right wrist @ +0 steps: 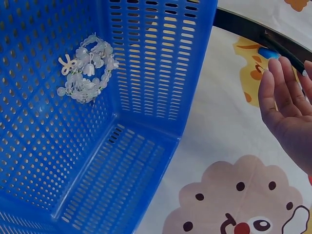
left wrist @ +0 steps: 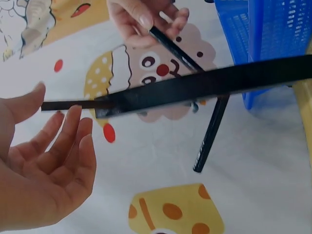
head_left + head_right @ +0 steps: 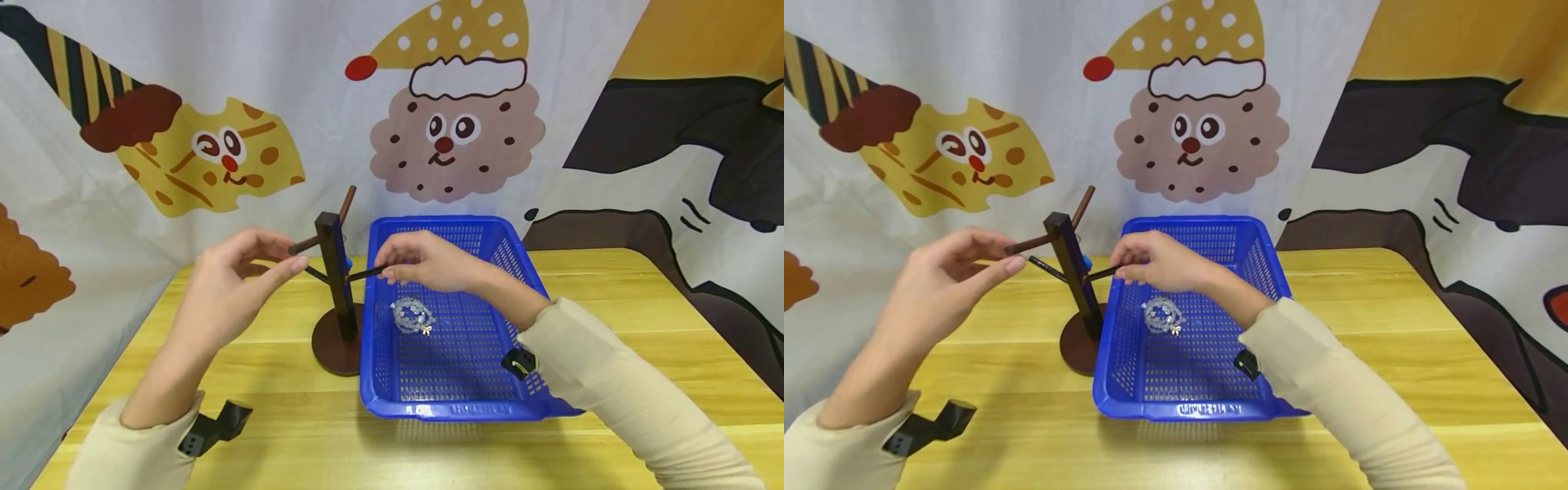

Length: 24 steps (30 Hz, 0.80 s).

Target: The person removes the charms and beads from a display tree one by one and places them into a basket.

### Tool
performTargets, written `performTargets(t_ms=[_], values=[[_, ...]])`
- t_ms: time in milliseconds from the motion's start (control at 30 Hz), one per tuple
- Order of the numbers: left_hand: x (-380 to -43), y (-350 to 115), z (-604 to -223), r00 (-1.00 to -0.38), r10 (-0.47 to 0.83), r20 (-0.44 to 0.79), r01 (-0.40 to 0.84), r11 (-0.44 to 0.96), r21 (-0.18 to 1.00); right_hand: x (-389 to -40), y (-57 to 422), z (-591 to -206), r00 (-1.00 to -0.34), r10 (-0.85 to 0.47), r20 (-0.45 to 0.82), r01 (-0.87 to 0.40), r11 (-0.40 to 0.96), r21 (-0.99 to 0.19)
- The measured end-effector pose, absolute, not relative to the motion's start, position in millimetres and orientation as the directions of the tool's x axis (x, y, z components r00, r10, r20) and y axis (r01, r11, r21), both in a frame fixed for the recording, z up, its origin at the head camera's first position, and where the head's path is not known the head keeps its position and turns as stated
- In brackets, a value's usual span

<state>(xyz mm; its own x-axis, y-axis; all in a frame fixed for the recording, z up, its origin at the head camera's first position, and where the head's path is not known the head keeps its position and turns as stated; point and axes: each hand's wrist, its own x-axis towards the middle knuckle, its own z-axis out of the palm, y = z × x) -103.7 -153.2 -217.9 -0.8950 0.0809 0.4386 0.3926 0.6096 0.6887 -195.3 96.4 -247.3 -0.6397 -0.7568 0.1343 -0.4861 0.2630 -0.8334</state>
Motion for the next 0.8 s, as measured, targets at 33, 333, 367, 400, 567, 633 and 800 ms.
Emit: performTargets(t_ms=[33,333,367,400,567,633,800], values=[[-103,-151,-217,-0.887,0.072,0.455,0.4,0.611,0.683,-195,96,-247,-0.64,-0.757,0.135,-0.487,0.263,-0.833],[-100,-141,-217,-0.829,0.026,0.558,0.462,0.595,0.658,-195,96,-248,-0.643,-0.756,0.125,-0.487,0.277,-0.828],[-100,-141,-217,-0.827,0.027,0.561,0.464,0.595,0.656,-195,96,-247,-0.643,-0.756,0.123,-0.486,0.279,-0.828],[-100,-142,-217,-0.826,0.027,0.563,0.466,0.595,0.655,-194,96,-247,-0.643,-0.756,0.121,-0.485,0.279,-0.829],[-101,-147,-216,-0.831,0.017,0.556,0.451,0.606,0.655,-191,95,-245,-0.622,-0.774,0.121,-0.474,0.249,-0.845],[-102,-150,-216,-0.837,0.012,0.547,0.441,0.606,0.662,-190,94,-245,-0.612,-0.782,0.119,-0.472,0.24,-0.849],[-107,-159,-216,-0.86,0.011,0.511,0.423,0.577,0.699,-185,90,-245,-0.58,-0.805,0.129,-0.491,0.218,-0.843]])
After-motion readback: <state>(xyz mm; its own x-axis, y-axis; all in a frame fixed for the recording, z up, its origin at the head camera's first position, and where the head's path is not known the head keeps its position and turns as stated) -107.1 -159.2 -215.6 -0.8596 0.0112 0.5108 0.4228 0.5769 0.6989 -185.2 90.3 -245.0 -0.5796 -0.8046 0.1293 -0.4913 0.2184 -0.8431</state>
